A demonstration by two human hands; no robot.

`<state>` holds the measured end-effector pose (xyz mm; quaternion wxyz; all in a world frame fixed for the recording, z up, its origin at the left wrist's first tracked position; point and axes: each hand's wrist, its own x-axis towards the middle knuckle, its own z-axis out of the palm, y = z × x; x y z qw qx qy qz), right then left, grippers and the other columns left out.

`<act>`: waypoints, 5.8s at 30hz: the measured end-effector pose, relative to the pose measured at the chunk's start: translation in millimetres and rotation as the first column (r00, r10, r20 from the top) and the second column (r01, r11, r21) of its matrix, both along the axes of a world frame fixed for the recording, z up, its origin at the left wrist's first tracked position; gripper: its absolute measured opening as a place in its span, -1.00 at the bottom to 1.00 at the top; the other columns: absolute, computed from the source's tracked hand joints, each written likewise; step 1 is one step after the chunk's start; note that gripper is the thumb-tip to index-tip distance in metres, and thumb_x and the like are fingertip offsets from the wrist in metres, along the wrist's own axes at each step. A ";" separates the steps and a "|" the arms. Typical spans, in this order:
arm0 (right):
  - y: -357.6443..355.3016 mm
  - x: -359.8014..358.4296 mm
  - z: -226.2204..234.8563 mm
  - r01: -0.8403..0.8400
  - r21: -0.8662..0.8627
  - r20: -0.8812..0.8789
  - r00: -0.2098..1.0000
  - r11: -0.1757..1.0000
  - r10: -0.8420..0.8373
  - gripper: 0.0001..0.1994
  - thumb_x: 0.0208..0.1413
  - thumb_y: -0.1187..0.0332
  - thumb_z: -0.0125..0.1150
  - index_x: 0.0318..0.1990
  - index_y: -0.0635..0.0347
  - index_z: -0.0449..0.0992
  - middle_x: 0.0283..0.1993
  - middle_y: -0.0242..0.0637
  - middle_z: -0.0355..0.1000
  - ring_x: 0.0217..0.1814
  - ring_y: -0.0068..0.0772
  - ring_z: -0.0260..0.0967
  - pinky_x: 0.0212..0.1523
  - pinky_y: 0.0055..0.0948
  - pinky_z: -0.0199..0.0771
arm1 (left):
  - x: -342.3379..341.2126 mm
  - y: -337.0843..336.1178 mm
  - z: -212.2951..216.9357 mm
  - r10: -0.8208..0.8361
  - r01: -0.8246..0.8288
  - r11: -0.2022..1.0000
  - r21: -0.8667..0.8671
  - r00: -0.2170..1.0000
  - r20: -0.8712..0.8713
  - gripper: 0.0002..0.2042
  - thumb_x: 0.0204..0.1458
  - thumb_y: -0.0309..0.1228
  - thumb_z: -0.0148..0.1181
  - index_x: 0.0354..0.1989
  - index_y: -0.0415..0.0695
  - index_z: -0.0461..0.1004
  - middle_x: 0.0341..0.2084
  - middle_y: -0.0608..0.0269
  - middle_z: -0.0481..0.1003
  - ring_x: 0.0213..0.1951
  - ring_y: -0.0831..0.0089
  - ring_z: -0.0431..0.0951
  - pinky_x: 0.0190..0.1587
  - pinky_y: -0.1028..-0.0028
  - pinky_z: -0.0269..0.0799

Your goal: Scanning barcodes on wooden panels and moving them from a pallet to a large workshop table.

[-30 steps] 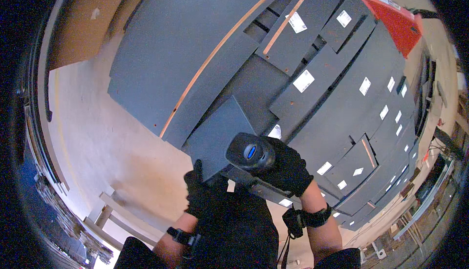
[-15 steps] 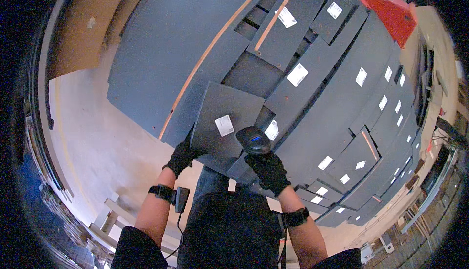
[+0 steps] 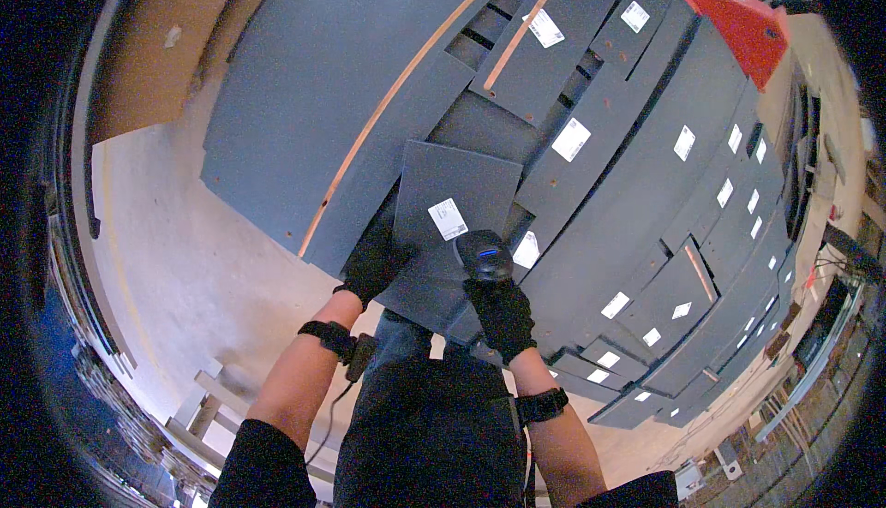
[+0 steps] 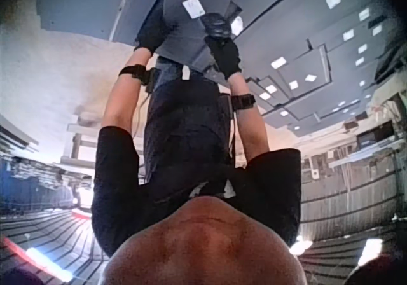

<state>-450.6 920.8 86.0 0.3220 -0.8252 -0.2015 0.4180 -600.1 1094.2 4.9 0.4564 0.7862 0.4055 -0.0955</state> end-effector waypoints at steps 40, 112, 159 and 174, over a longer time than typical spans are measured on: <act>32.4 2.3 36.0 0.100 -0.147 -0.235 0.963 0.984 -0.133 -0.74 -0.17 0.26 0.24 -0.40 0.25 0.43 -0.63 -0.34 0.37 -0.63 -0.57 0.30 -0.61 -0.55 0.26 | 19.6 25.3 1.6 0.274 -0.110 0.862 0.494 0.922 -0.273 -0.25 -0.18 0.08 -0.01 0.04 -0.34 0.11 -0.01 -0.18 0.17 0.06 -0.02 0.12 0.12 0.16 -0.09; 30.9 34.6 24.4 0.121 0.173 -0.084 0.991 0.978 -0.108 -0.76 -0.18 0.22 0.23 -0.49 0.23 0.45 -0.69 -0.37 0.36 -0.68 -0.56 0.29 -0.63 -0.51 0.26 | 39.9 82.6 15.0 0.180 -0.032 0.892 0.452 0.940 -0.288 -0.73 -0.19 -0.23 0.08 -0.41 -0.19 0.45 -0.33 -0.03 0.42 -0.27 0.07 0.40 -0.21 0.16 0.30; 235.4 -7.8 86.6 0.014 -0.084 -0.198 0.980 0.996 -0.030 -0.64 -0.11 0.00 0.04 -0.40 0.13 0.47 -0.56 -0.22 0.41 -0.50 -0.27 0.38 -0.43 -0.32 0.34 | -221.6 362.2 188.3 -0.164 0.153 0.983 -0.105 0.981 -0.100 -0.20 -0.52 -0.41 0.36 0.03 -0.12 0.05 -0.15 0.01 0.31 -0.08 0.13 0.33 -0.08 0.31 0.29; 258.2 -40.5 63.1 -0.333 -0.245 -0.199 0.936 0.911 0.289 -0.52 -0.14 -0.07 0.02 -0.19 0.12 0.41 -0.26 -0.02 0.39 -0.19 -0.03 0.33 -0.16 -0.22 0.32 | -120.3 400.5 39.9 -0.268 0.257 0.963 -0.079 0.885 -0.380 -0.24 -0.55 -0.43 0.35 -0.02 -0.12 0.13 -0.13 -0.05 0.32 -0.04 0.04 0.28 -0.03 0.24 0.24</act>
